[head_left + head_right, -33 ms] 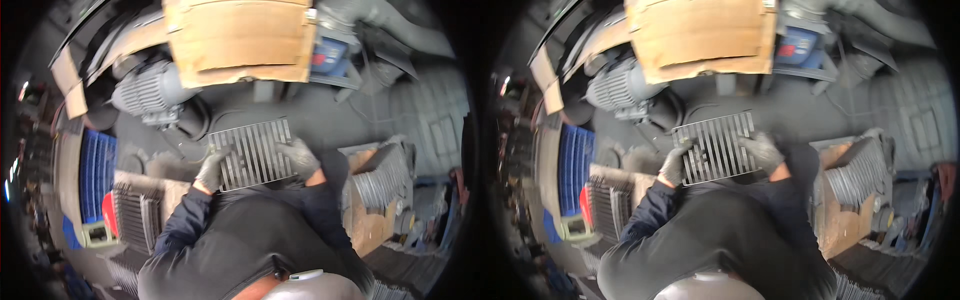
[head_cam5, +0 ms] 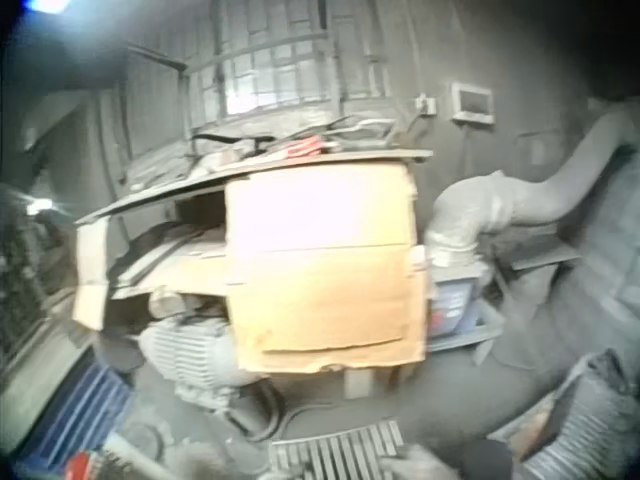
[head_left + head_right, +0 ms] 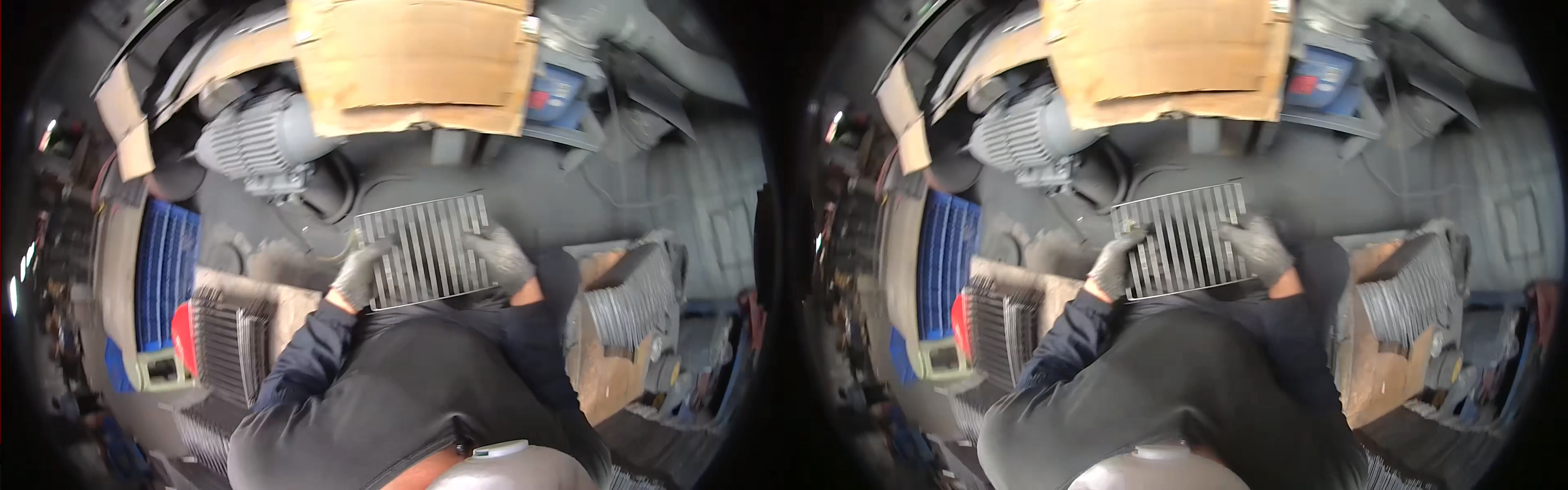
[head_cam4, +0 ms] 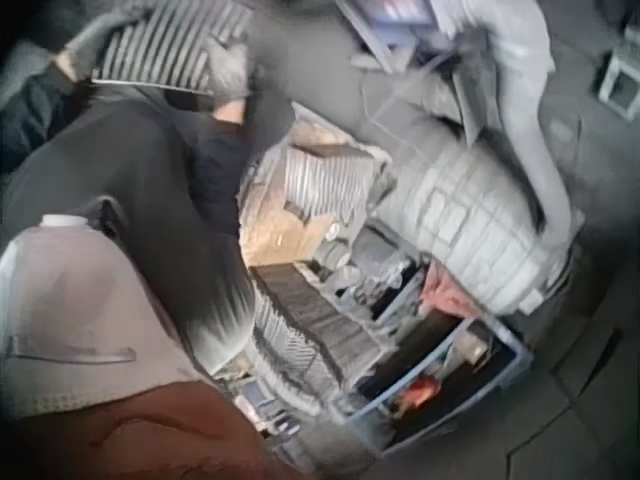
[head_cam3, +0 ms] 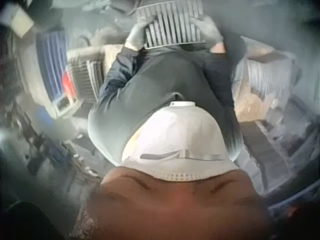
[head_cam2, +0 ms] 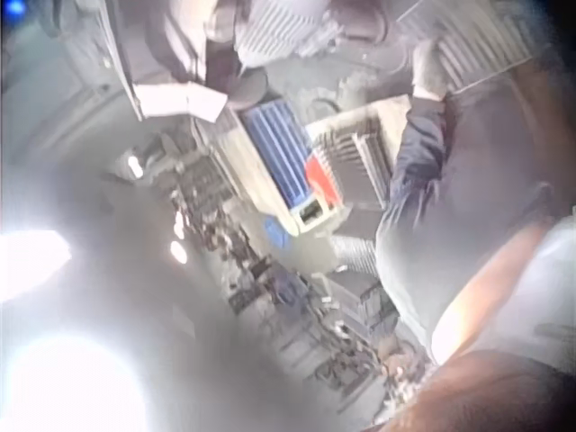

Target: The person puts on work gloves, arranges stacks of metal wire grates on a workbench, and holds a metal piece against a grinding machine while handling individual metal grates.

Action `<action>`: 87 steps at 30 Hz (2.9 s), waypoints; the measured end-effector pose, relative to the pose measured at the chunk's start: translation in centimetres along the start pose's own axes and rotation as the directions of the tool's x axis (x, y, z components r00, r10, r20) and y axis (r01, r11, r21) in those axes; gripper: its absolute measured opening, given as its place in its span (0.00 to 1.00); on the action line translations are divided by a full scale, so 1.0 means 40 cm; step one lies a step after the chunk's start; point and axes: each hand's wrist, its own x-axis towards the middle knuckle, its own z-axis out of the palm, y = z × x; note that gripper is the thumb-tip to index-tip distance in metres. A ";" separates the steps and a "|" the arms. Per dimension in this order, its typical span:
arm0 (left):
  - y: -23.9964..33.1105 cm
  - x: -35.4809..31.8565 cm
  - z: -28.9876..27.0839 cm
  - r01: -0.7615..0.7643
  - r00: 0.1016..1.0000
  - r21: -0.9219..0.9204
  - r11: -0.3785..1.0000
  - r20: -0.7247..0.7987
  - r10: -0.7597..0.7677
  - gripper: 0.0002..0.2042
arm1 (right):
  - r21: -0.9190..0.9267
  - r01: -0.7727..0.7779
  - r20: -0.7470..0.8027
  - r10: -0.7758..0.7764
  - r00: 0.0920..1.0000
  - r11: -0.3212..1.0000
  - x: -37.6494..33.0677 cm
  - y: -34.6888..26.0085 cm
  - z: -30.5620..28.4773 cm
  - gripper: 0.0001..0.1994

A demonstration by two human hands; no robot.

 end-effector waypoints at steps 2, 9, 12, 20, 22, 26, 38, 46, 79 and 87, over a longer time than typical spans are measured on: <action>-0.004 -0.001 -0.007 0.009 0.999 0.017 1.000 -0.041 -0.009 0.13 | -0.099 -0.144 -0.082 0.136 0.987 0.985 0.006 -0.038 0.018 0.18; 0.005 0.001 0.010 -0.254 0.954 0.175 0.951 -0.119 0.276 0.04 | 0.076 -0.076 -0.143 0.086 0.986 0.994 0.048 0.007 0.037 0.17; 0.016 0.038 -0.006 -0.292 0.939 0.258 0.921 -0.106 0.327 0.04 | 0.043 -0.030 -0.170 0.037 0.985 0.999 0.070 0.000 0.033 0.17; 0.071 0.116 0.055 -0.190 0.975 0.426 0.885 -0.022 0.220 0.09 | 0.066 -0.068 -0.314 0.086 0.946 0.995 0.072 -0.016 -0.017 0.16; 0.078 0.129 0.087 -0.110 0.990 0.457 0.883 -0.025 0.136 0.10 | -0.107 -0.020 -0.320 -0.015 0.947 0.994 0.062 -0.016 -0.051 0.16; 0.046 0.196 0.129 -0.160 0.986 0.408 0.899 0.030 0.162 0.09 | 0.061 0.029 -0.322 -0.008 0.947 0.998 0.055 -0.029 -0.103 0.15; -0.015 0.285 0.177 -0.338 0.941 0.278 0.899 0.071 0.332 0.12 | 0.004 0.074 -0.571 -0.059 0.819 0.997 0.068 -0.023 -0.150 0.15; -0.035 0.338 0.121 -0.430 0.870 0.679 0.595 0.134 0.475 0.10 | 0.100 -0.017 -0.394 0.055 0.917 0.995 0.075 -0.014 -0.177 0.18; 0.087 0.314 0.005 -0.369 0.887 0.517 0.772 -0.052 0.459 0.10 | -0.037 0.310 -0.502 -0.286 0.816 0.950 0.217 0.028 0.042 0.02; -0.035 0.404 0.104 -0.356 0.891 0.659 0.663 0.024 0.454 0.16 | 0.176 0.146 -0.609 -0.009 0.793 0.974 0.126 0.027 -0.119 0.09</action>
